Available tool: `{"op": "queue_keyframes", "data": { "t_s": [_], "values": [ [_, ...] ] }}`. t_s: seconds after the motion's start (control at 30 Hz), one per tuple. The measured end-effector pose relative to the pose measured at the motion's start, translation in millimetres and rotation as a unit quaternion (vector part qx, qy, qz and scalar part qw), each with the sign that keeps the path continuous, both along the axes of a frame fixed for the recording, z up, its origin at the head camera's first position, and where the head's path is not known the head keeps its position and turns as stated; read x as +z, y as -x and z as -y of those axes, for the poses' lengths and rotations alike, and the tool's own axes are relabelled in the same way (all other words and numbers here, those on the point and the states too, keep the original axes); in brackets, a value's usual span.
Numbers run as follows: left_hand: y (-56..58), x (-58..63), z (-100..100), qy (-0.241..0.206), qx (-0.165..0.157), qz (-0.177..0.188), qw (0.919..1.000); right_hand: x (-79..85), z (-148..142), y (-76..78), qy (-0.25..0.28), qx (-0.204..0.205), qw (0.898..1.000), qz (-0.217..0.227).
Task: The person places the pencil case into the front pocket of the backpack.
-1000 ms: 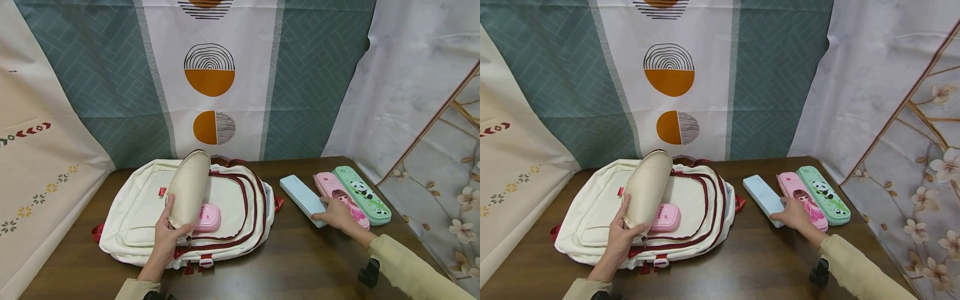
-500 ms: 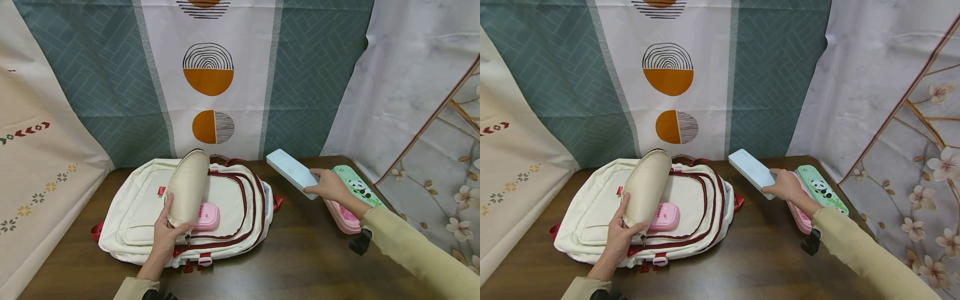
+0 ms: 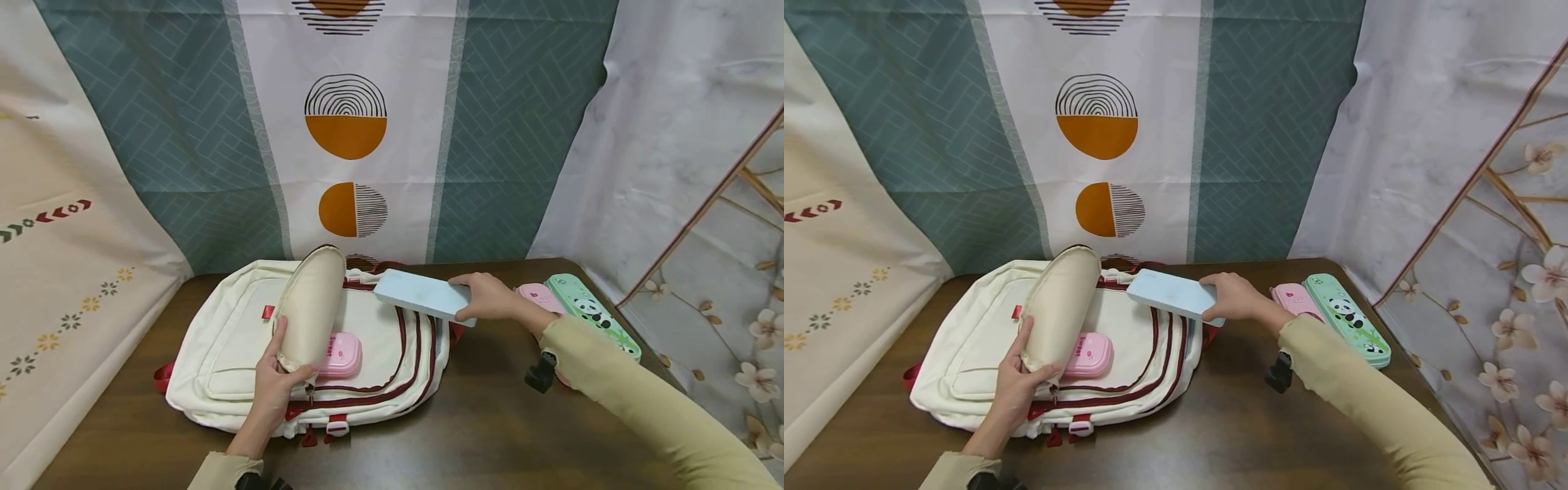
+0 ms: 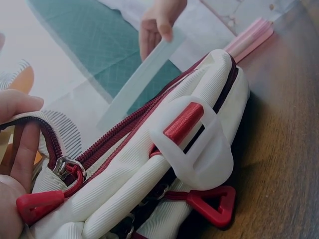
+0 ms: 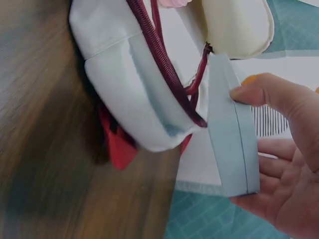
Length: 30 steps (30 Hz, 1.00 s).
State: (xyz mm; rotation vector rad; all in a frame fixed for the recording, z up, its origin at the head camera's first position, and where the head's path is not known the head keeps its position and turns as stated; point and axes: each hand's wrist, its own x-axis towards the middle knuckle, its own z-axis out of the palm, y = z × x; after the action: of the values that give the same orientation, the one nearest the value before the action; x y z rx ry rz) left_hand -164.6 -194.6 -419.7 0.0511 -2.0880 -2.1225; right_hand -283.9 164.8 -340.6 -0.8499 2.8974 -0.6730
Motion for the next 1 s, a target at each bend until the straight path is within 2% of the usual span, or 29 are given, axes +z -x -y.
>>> {"op": "queue_keyframes", "data": {
  "t_s": [0.13,0.3,0.5,0.7,1.0],
  "values": [
    [0.0,0.6,-1.3,0.004,0.0,0.003,1.0,-2.9,16.7,4.8,-0.012,0.039,0.999,0.013],
    [0.3,0.2,-1.3,0.01,0.001,0.003,0.9999,-8.9,35.8,9.9,-0.013,0.061,0.998,0.029],
    [0.2,0.6,-0.8,0.006,-0.001,-0.001,1.0,-18.0,53.7,18.2,-0.011,0.067,0.996,0.055],
    [0.7,0.3,-1.2,0.01,-0.003,-0.005,0.9999,-25.9,71.9,25.7,0.009,0.073,0.992,0.106],
    [1.0,-0.7,-0.9,0.01,-0.002,-0.007,0.9999,-37.8,100.7,32.5,-0.002,0.088,0.989,0.122]
  ]
}}
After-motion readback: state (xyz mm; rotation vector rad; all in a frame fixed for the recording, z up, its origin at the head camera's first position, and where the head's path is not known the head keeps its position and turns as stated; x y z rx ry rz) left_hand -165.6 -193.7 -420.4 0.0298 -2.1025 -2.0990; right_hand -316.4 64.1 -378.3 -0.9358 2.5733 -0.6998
